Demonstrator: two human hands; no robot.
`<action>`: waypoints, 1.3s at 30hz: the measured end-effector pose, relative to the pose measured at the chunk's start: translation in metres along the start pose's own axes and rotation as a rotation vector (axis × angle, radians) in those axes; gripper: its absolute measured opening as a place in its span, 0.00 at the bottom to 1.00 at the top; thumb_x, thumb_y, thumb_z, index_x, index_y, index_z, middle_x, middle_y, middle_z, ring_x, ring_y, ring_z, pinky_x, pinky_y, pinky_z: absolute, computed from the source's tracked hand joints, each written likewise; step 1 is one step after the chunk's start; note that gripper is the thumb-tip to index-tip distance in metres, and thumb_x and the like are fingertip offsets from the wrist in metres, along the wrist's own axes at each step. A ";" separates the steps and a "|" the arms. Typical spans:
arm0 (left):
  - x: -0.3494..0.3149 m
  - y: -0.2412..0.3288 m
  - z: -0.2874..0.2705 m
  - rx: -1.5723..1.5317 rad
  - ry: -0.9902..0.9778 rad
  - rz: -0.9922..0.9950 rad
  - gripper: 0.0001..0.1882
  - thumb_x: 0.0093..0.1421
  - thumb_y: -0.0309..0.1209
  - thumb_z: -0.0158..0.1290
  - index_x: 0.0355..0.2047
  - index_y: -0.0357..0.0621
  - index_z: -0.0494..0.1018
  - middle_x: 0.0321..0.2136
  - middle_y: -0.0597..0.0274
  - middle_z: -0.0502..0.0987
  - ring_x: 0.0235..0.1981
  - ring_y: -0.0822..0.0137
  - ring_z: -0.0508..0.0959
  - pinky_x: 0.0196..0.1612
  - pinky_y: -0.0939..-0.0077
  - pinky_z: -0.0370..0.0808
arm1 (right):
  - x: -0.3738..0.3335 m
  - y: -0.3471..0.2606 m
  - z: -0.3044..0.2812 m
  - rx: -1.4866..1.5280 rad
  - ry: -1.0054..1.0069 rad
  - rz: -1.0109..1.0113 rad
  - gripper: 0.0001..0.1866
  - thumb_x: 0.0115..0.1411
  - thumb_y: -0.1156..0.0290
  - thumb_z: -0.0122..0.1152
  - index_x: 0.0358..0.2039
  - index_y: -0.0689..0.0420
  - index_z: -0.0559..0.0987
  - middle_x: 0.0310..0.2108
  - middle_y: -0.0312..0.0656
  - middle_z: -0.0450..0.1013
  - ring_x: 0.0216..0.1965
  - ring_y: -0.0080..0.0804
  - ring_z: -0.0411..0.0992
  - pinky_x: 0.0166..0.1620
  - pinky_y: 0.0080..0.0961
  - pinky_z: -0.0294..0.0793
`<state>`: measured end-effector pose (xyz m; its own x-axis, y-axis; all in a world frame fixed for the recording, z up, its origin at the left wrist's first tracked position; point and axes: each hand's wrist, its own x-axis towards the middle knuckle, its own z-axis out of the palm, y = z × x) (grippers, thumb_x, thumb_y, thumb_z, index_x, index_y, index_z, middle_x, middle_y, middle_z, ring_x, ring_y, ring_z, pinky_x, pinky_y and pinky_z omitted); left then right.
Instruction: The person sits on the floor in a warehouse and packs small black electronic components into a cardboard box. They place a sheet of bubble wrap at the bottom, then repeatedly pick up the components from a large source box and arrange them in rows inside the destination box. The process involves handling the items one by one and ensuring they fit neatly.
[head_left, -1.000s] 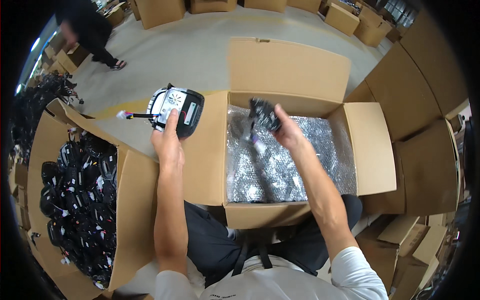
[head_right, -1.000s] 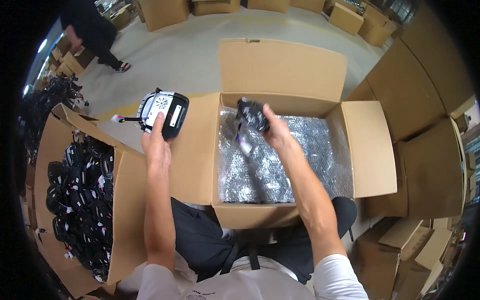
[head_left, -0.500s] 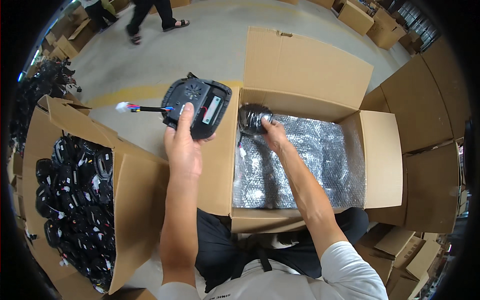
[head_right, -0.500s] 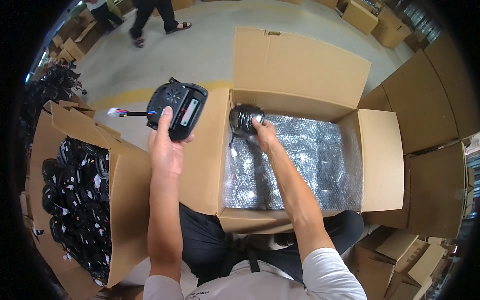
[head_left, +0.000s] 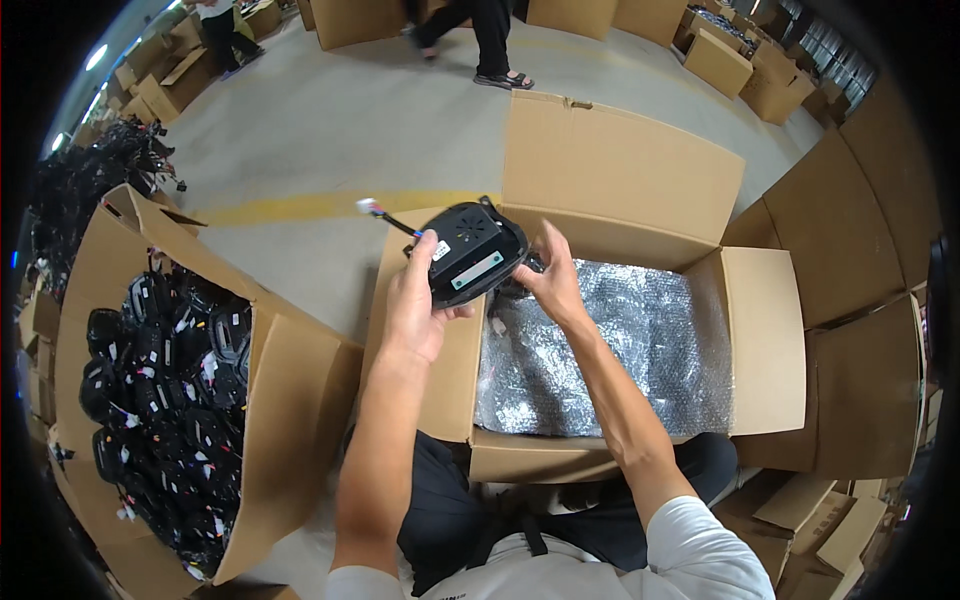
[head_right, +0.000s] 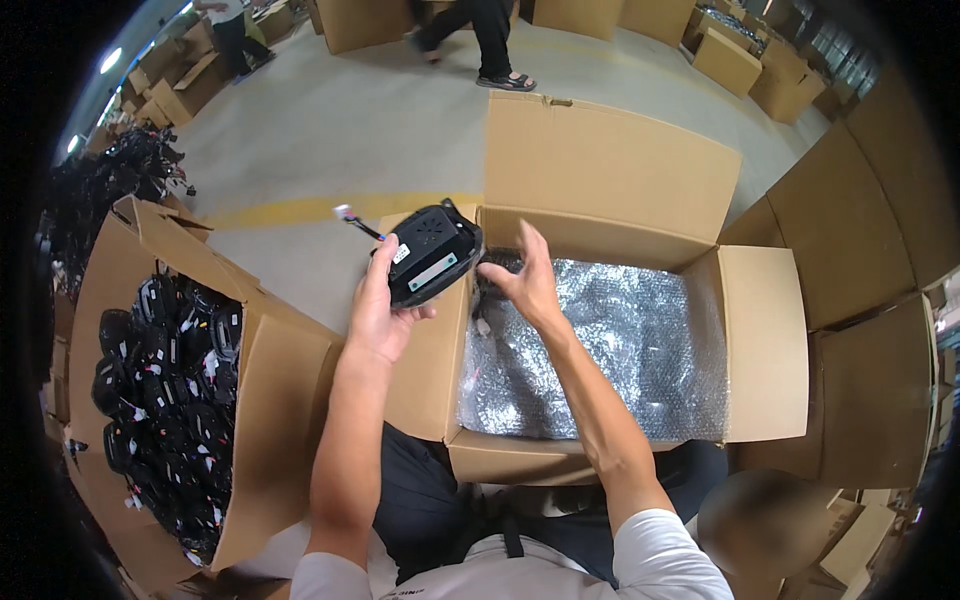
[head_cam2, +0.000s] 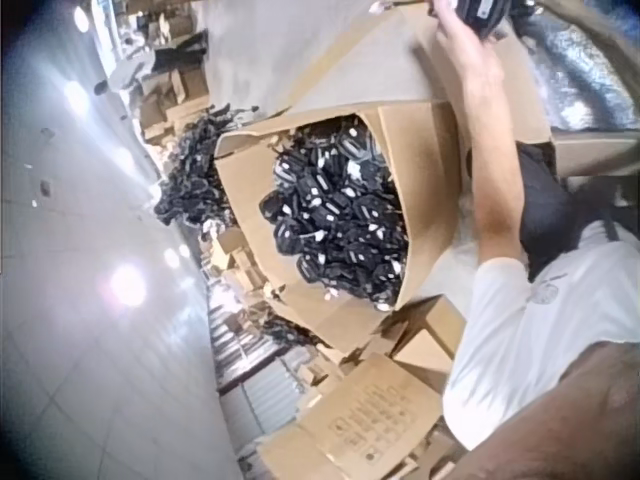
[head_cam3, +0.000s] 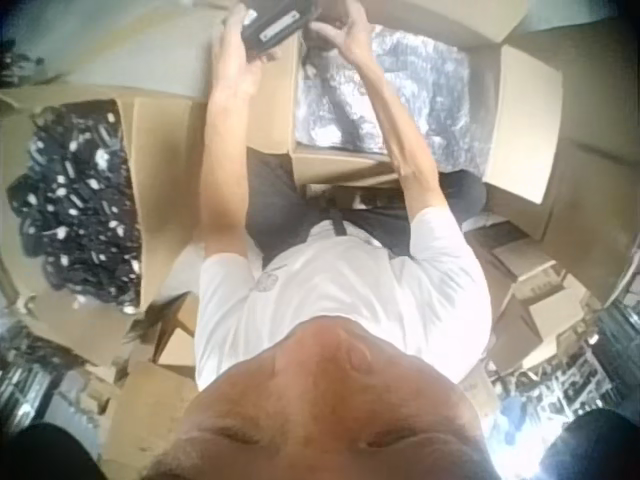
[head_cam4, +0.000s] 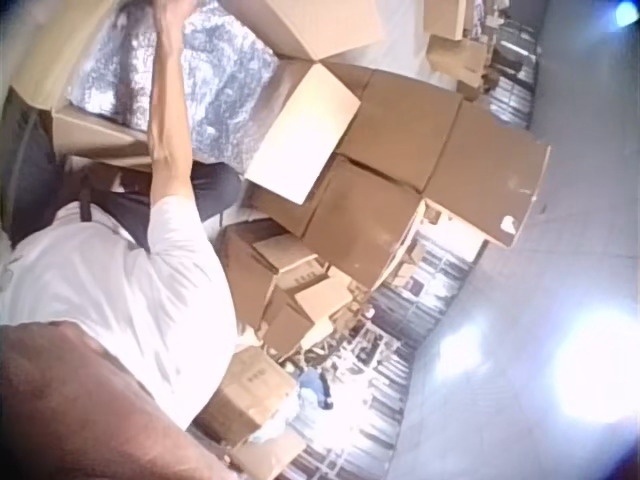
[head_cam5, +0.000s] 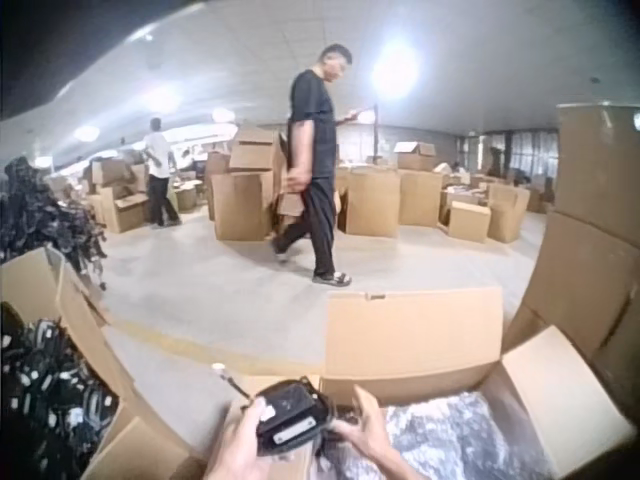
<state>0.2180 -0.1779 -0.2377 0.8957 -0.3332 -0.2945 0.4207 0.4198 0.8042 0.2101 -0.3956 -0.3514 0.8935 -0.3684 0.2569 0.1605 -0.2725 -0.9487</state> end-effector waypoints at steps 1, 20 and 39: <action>0.002 0.001 -0.009 -0.025 -0.102 -0.084 0.24 0.67 0.52 0.53 0.49 0.46 0.75 0.36 0.58 0.83 0.31 0.66 0.83 0.23 0.72 0.79 | -0.005 -0.038 -0.002 -0.007 -0.052 -0.156 0.46 0.44 0.70 0.81 0.64 0.64 0.68 0.69 0.58 0.57 0.70 0.53 0.57 0.70 0.42 0.60; 0.000 -0.025 -0.021 -0.036 0.038 0.047 0.25 0.66 0.47 0.58 0.55 0.46 0.69 0.47 0.61 0.74 0.47 0.66 0.76 0.53 0.66 0.74 | -0.004 0.140 -0.109 0.216 0.087 0.697 0.37 0.55 0.52 0.75 0.57 0.63 0.73 0.53 0.49 0.74 0.45 0.40 0.75 0.51 0.39 0.76; -0.193 0.188 -0.309 1.758 0.991 0.843 0.26 0.48 0.29 0.67 0.48 0.37 0.74 0.48 0.45 0.74 0.52 0.45 0.74 0.55 0.56 0.72 | -0.195 -0.023 -0.042 -0.380 -0.214 0.156 0.14 0.63 0.73 0.65 0.45 0.70 0.78 0.50 0.55 0.74 0.54 0.45 0.73 0.58 0.37 0.70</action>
<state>0.1691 0.2263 -0.1897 0.7527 0.1255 0.6463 -0.0082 -0.9798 0.1998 0.0146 -0.3550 -0.3714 0.9677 -0.2498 0.0350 -0.1121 -0.5500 -0.8276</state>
